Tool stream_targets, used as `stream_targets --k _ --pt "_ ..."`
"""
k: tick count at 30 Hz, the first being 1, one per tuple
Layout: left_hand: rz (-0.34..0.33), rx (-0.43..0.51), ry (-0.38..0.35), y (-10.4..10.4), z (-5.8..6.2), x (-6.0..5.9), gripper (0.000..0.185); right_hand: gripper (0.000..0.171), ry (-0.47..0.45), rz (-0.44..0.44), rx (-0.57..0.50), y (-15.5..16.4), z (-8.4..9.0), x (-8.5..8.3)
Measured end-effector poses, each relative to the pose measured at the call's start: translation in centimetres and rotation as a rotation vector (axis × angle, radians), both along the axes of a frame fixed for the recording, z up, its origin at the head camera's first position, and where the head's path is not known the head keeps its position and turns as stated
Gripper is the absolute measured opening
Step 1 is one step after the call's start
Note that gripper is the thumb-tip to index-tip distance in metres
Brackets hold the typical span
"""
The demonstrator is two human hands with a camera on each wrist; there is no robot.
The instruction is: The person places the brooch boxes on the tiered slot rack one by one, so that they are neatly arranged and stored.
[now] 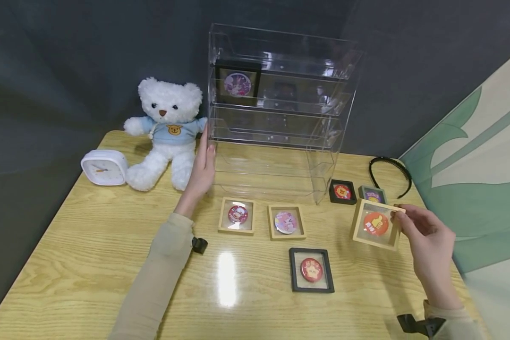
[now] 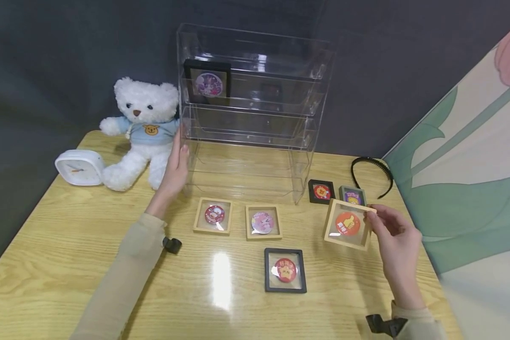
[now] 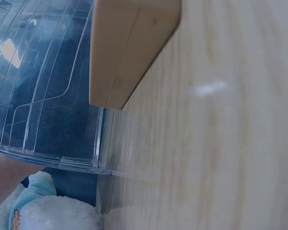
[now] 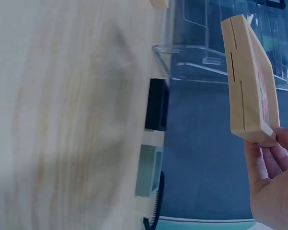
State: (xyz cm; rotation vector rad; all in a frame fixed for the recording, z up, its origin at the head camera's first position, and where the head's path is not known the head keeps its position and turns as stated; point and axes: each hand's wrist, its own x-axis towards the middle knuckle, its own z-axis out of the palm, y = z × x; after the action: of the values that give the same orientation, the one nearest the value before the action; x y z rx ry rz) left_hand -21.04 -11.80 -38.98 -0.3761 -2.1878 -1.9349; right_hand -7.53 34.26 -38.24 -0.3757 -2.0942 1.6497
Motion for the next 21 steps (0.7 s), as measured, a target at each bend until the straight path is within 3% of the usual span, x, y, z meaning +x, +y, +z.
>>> stream_targets --k 10,21 --pt "-0.012 0.01 0.0 0.0 -0.2 -0.2 0.059 0.021 0.092 -0.002 -0.143 -1.1 0.7 -1.2" --pt "0.01 -0.007 -0.007 -0.1 -0.1 0.0 0.059 0.024 0.175 0.01 -0.174 -1.7 1.5 -2.4"
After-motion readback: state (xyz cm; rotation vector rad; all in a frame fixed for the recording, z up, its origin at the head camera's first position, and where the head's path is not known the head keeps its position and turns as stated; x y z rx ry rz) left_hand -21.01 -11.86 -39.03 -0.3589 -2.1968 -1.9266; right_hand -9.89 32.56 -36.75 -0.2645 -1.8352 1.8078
